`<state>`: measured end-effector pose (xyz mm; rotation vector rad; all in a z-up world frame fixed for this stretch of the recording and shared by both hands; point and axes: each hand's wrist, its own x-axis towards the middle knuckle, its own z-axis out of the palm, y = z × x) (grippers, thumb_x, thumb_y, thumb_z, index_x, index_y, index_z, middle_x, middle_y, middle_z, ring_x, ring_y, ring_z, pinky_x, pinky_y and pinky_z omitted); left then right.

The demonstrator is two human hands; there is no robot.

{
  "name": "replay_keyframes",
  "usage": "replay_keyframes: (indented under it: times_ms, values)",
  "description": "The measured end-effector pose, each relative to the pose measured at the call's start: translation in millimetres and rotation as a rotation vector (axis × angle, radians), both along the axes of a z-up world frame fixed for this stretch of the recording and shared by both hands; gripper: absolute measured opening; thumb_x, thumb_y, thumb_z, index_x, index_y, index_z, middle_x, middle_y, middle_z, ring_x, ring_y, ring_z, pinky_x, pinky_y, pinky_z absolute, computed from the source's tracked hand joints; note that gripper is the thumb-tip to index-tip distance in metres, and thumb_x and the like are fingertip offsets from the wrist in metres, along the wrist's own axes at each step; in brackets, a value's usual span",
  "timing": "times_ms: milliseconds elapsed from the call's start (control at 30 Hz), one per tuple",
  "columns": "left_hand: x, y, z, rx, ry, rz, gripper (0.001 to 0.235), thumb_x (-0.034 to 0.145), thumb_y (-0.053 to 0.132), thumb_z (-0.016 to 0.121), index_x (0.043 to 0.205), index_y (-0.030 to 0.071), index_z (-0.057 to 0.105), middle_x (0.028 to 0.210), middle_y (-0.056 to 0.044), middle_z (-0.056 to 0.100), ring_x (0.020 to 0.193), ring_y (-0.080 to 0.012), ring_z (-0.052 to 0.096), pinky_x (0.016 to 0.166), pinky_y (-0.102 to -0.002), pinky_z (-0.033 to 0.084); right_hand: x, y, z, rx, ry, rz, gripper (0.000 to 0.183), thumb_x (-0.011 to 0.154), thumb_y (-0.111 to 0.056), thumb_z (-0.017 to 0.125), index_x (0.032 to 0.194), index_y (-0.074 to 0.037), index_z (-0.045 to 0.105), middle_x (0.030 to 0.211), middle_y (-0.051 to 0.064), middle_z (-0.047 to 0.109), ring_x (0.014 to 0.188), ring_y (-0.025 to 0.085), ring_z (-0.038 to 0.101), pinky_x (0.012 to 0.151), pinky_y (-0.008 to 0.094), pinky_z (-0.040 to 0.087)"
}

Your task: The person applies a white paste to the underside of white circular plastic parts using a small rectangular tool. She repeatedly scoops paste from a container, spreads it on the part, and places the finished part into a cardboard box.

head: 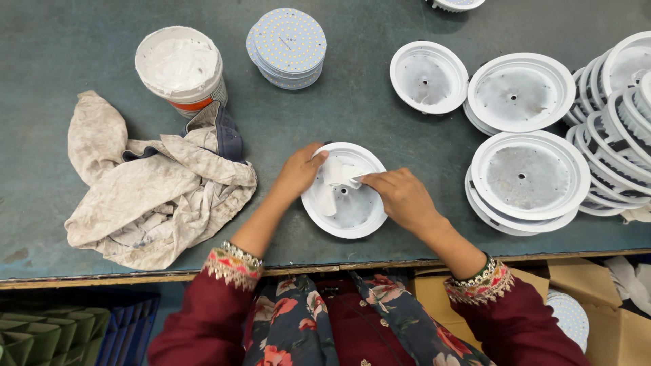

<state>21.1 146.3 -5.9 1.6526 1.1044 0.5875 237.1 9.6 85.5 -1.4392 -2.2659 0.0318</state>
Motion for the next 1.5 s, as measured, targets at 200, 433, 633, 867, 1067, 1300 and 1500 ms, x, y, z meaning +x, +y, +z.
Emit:
replay_keyframes:
  times_ms: [200,433,633,867,1067,1300,1500]
  values:
    - [-0.6,-29.3,2.0,0.014,-0.071,0.213,0.037,0.101,0.034,0.053,0.125,0.008,0.066,0.113,-0.020,0.071,0.107,-0.0329,0.067,0.094,-0.041,0.050,-9.2,-2.9,-1.9,0.008,-0.004,-0.012,0.038,0.081,0.008,0.061,0.113,-0.007,0.073,0.107,0.007,0.077,0.090,0.025,0.071,0.080,0.039,0.050]
    - [2.9,-32.5,-5.7,0.017,-0.093,0.310,0.036,0.099,0.028,0.056,0.127,0.009,0.068,0.115,-0.019,0.060,0.109,-0.0325,0.061,0.097,-0.039,0.048,-36.4,-48.4,-0.4,0.039,-0.045,-0.057,0.039,0.081,0.006,0.060,0.118,0.000,0.070,0.111,0.013,0.076,0.096,0.025,0.071,0.083,0.039,0.050]
    - [-0.9,-53.9,-19.7,0.102,-0.138,0.462,0.039,0.103,0.026,0.054,0.138,0.008,0.058,0.130,-0.020,0.049,0.115,-0.0337,0.058,0.104,-0.040,0.044,-36.8,-56.5,7.3,0.020,0.025,-0.065,0.036,0.085,0.005,0.060,0.119,-0.002,0.070,0.111,0.011,0.076,0.099,0.027,0.072,0.087,0.040,0.051]
    - [-44.7,-141.2,18.9,-0.224,-0.249,0.453,0.070,0.094,0.037,0.060,0.150,0.005,0.032,0.136,-0.021,0.032,0.107,-0.0314,0.062,0.090,-0.044,0.058,-6.6,-24.1,11.3,-0.127,0.281,-0.268,0.026,0.091,-0.003,0.067,0.114,-0.012,0.076,0.105,0.010,0.077,0.083,0.031,0.068,0.078,0.039,0.053]
    - [-36.1,-73.5,42.9,0.233,-0.011,0.170,0.057,0.095,0.044,0.063,0.135,0.005,0.058,0.127,-0.020,0.054,0.105,-0.0309,0.064,0.091,-0.041,0.053,4.0,-26.8,14.1,-0.061,0.152,-0.198,0.028,0.089,-0.002,0.067,0.114,-0.011,0.075,0.105,0.009,0.077,0.088,0.030,0.069,0.081,0.039,0.051]
    - [17.8,-63.0,20.3,0.085,-0.109,0.080,0.037,0.102,0.033,0.058,0.127,0.007,0.066,0.119,-0.012,0.062,0.108,-0.0262,0.064,0.095,-0.036,0.049,-5.4,-42.9,-1.7,0.161,-0.100,-0.159,0.036,0.083,0.004,0.063,0.119,-0.002,0.070,0.116,0.011,0.074,0.102,0.024,0.071,0.086,0.038,0.052]
    - [17.0,-79.9,15.0,0.090,-0.289,0.200,0.032,0.102,0.028,0.057,0.122,0.006,0.070,0.111,-0.010,0.057,0.102,-0.0222,0.060,0.092,-0.033,0.049,-21.0,-54.6,-16.1,0.109,-0.527,-0.141,0.036,0.081,-0.008,0.063,0.114,0.005,0.070,0.114,0.020,0.074,0.097,0.024,0.072,0.081,0.035,0.053]
